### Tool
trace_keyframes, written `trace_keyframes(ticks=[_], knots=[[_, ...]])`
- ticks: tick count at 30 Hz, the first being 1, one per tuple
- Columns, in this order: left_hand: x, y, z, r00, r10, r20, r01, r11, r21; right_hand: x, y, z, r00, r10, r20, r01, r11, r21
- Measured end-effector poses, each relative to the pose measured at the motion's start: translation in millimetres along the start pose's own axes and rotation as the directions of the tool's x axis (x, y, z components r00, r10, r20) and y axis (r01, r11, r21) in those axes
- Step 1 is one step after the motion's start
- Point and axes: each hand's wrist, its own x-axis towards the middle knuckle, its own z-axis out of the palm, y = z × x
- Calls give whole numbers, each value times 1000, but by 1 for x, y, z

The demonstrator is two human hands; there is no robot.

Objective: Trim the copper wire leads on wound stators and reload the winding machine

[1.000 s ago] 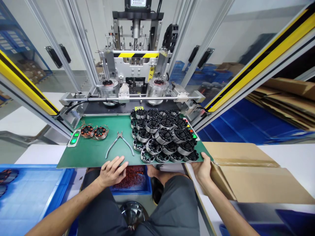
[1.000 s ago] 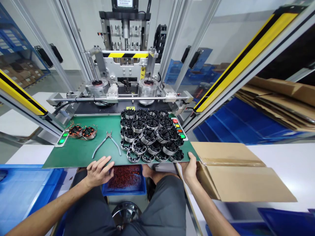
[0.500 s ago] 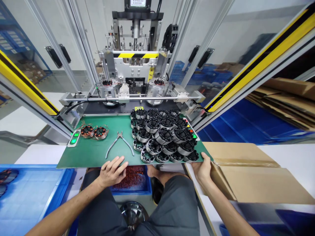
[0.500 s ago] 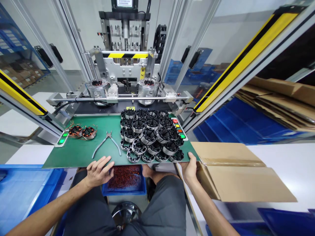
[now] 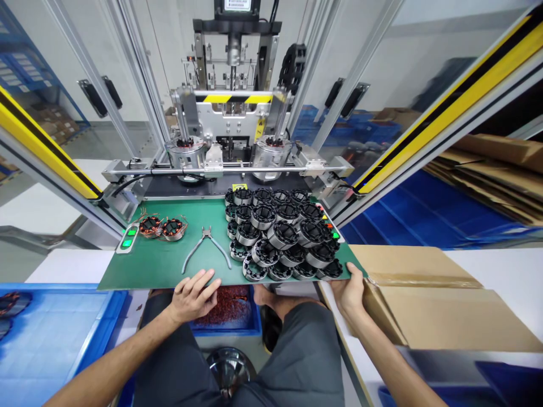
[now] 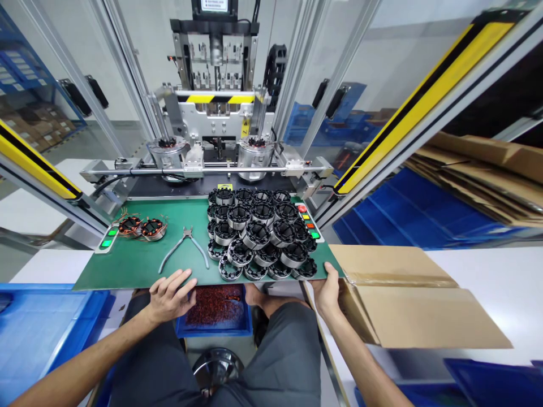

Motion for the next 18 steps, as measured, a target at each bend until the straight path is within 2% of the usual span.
trace_keyframes(ticks=[18], knots=[[0,-1,-2,1000,3,16,-3,1000,13,-3,-3,3,1000,3,7,-3,1000,-8]])
